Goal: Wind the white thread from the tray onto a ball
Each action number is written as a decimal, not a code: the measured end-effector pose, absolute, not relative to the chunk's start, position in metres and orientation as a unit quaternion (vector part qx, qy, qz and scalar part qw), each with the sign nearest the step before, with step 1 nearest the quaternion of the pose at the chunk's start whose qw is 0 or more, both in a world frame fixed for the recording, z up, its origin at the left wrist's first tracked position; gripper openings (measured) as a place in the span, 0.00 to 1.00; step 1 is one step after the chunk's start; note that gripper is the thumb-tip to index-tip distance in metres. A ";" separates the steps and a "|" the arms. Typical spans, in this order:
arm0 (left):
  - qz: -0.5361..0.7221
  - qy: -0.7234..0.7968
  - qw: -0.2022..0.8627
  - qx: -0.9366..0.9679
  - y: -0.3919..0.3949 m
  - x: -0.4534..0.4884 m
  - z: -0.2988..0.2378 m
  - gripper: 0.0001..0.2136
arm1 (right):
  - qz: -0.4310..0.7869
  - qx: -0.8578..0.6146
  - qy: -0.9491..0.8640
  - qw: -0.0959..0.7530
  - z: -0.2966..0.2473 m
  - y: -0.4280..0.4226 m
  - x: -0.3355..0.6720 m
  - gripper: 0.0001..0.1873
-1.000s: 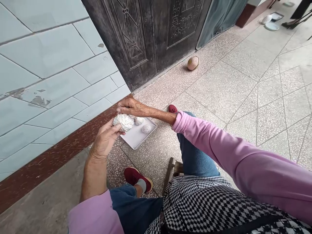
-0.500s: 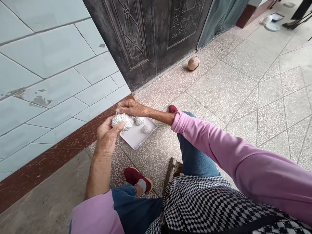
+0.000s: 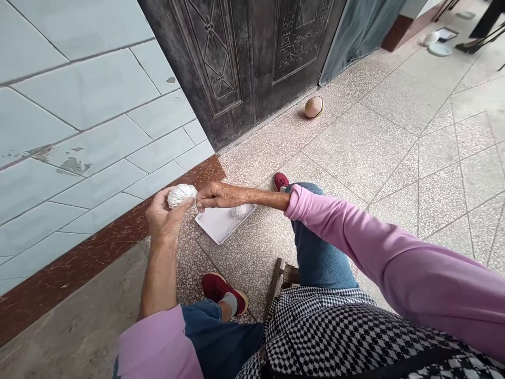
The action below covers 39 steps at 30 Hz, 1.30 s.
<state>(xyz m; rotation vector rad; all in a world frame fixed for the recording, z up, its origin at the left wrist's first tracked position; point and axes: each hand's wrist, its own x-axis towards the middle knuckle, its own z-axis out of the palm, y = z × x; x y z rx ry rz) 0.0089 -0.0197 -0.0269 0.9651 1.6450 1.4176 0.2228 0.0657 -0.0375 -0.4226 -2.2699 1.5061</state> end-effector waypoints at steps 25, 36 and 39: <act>0.629 0.516 0.472 0.339 -0.028 0.008 0.001 0.32 | 0.520 -0.172 -0.814 0.196 -0.047 0.069 0.206 0.16; 0.396 0.622 0.508 0.445 -0.027 -0.011 0.008 0.40 | 0.566 -0.220 -0.741 0.286 -0.018 0.089 0.229 0.17; 0.436 0.572 0.543 0.433 -0.028 -0.003 0.016 0.38 | 0.558 -0.249 -0.730 0.306 -0.022 0.096 0.226 0.17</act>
